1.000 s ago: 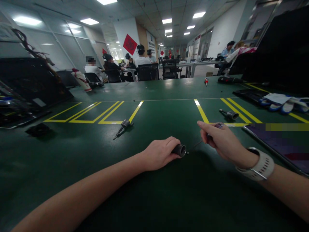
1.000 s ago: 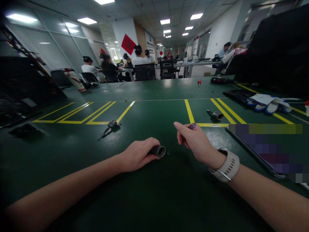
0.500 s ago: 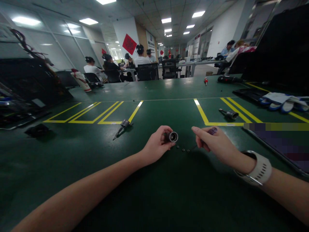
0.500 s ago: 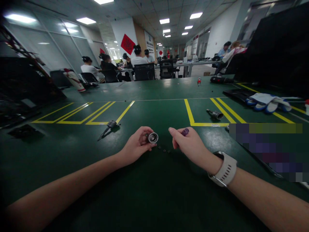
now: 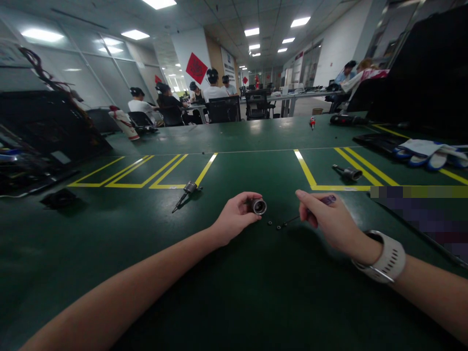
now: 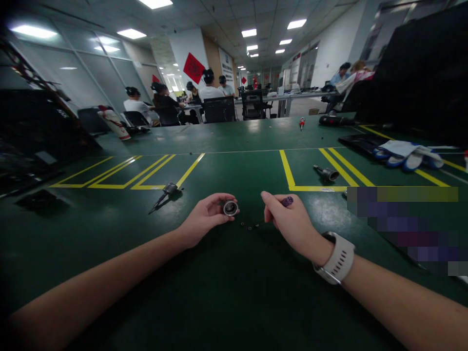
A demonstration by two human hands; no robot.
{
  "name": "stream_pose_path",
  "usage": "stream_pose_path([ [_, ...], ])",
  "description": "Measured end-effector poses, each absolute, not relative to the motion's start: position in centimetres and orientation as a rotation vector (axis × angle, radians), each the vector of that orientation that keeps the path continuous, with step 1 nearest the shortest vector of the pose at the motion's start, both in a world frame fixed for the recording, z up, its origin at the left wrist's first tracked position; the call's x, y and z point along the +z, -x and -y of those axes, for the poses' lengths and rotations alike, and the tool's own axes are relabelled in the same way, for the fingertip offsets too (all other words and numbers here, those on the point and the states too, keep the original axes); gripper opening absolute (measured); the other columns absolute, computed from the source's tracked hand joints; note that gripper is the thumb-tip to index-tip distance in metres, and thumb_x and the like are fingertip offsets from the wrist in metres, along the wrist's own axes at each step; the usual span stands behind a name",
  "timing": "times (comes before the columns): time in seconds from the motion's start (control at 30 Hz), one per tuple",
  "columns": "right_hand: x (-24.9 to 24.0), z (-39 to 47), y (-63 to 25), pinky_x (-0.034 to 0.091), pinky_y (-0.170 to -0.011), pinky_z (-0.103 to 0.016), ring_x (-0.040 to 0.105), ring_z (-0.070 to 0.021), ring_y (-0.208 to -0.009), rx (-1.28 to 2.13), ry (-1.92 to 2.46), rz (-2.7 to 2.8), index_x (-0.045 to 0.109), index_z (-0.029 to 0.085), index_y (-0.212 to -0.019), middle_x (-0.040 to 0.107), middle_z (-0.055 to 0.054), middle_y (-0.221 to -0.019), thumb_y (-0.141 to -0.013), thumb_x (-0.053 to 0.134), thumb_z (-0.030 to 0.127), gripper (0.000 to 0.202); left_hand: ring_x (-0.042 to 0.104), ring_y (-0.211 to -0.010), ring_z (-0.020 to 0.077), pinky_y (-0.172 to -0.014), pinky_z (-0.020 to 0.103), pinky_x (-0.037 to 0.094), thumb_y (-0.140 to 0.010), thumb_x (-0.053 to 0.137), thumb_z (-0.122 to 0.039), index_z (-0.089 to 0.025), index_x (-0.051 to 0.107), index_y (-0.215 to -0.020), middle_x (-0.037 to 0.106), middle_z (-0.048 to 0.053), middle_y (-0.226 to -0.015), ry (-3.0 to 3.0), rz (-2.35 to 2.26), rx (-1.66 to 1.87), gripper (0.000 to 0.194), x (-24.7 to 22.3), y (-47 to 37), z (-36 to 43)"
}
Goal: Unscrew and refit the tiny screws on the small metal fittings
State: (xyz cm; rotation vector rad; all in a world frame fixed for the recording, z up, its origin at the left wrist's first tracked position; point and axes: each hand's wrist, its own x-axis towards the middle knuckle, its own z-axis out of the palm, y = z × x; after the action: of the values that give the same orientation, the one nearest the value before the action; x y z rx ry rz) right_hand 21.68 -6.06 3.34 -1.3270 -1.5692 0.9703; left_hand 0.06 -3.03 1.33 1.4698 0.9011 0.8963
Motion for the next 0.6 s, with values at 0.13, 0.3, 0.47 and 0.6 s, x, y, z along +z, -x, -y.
stream_pose_path([
  [0.13,3.13,6.02,-21.79,0.031,-0.042,-0.025,0.04,-0.0108,-0.043,0.959,1.28,1.524,0.054,0.02,-0.05,0.044,0.003,-0.045,-0.085,0.046,0.052,0.048,0.061,-0.101,0.0204,-0.089,0.042,0.049,-0.069,0.061,-0.002,-0.015,0.052,-0.107,0.058,0.009,-0.113,-1.42,-0.909,0.921,0.041,1.48,-0.12,3.13],
  [0.3,3.2,6.08,-21.58,0.03,-0.042,-0.025,0.039,-0.0107,-0.041,0.992,1.274,1.517,0.054,0.02,-0.05,0.043,0.003,-0.043,-0.085,0.046,0.052,0.049,0.062,-0.098,0.0195,-0.089,0.042,0.049,-0.068,0.062,-0.002,-0.016,0.052,-0.105,0.058,0.008,-0.111,-1.403,-0.903,0.912,0.041,1.77,-0.4,3.57],
  [0.47,3.21,5.93,-21.58,0.028,-0.042,-0.025,0.038,-0.0108,-0.041,0.985,1.279,1.537,0.053,0.02,-0.049,0.043,0.003,-0.043,-0.085,0.046,0.053,0.049,0.061,-0.1,0.0203,-0.09,0.044,0.049,-0.069,0.061,-0.001,-0.016,0.051,-0.106,0.058,0.009,-0.113,-1.416,-0.905,0.888,0.042,1.84,-0.46,3.75],
  [0.6,3.21,5.98,-21.67,0.027,-0.042,-0.025,0.038,-0.0106,-0.041,1.019,1.245,1.54,0.052,0.02,-0.048,0.042,0.004,-0.044,-0.085,0.047,0.051,0.049,0.061,-0.1,0.0196,-0.091,0.043,0.049,-0.069,0.061,-0.001,-0.016,0.051,-0.107,0.057,0.01,-0.114,-1.416,-0.898,0.873,0.042,1.65,-0.2,3.49],
])
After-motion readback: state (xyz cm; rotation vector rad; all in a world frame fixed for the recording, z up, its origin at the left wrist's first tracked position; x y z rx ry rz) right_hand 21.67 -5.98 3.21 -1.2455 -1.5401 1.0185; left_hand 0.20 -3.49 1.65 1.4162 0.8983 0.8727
